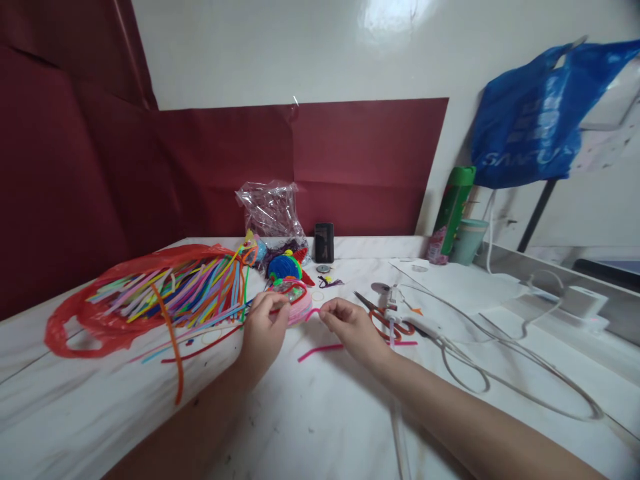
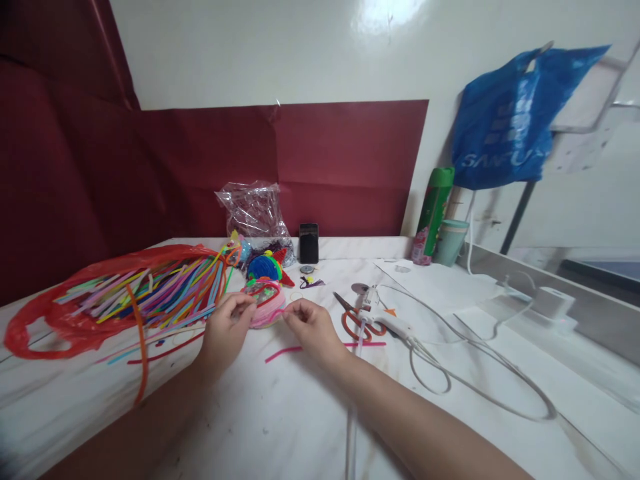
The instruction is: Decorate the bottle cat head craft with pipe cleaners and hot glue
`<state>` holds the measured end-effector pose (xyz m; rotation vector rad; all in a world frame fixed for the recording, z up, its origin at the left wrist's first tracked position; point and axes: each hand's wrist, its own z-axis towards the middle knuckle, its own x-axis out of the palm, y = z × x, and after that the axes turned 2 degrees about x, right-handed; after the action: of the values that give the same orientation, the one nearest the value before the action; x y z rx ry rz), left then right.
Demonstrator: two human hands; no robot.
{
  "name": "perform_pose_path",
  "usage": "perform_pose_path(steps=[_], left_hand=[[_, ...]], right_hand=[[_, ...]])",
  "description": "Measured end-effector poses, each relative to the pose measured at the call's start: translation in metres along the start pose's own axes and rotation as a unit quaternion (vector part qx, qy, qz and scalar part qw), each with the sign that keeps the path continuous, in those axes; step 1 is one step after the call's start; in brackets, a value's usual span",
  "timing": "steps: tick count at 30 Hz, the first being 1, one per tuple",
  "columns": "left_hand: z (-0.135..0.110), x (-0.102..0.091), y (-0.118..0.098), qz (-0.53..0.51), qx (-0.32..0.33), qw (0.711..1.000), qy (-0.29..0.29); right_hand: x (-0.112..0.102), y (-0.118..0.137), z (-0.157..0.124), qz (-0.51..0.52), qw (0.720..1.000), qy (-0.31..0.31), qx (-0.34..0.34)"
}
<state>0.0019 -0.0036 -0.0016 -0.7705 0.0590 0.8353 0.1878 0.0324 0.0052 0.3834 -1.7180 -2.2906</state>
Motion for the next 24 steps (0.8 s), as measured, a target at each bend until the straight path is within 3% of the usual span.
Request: perform_pose_path(steps=[2,4,7,9,12,16,24], left_hand=[[0.01,-0.001,0.018,0.013,-0.022,0.999,-0.032],[0.02,-0.002,0.033,0.005,-0.084,0.996,-0.034],[0.027,0.001,0.041,-0.03,-0.153,0.988,0.021],[0.023,0.007,0.036,-0.069,-0.166,0.98,0.08],[0.009,0.017,0.022,-0.076,-0.101,0.983,0.132],[-0.006,0.026,0.007,-0.001,0.047,0.99,0.136],[-0.009,0.027,0.004,0.035,0.095,0.985,0.139]], right_hand=[[-0.002,-0.006,0.003,-0.014,1.0,-0.009,-0.007],[-0.003,-0.012,0.008,-0.019,1.0,-0.015,-0.007],[-0.005,-0.017,0.012,-0.027,0.999,-0.021,-0.002],[-0.007,-0.016,0.012,-0.043,0.999,-0.025,0.003],[-0.01,-0.009,0.011,-0.072,0.997,-0.038,-0.003],[-0.011,-0.002,0.009,-0.097,0.993,-0.05,-0.042],[-0.002,-0.01,0.008,-0.114,0.99,-0.073,-0.042]])
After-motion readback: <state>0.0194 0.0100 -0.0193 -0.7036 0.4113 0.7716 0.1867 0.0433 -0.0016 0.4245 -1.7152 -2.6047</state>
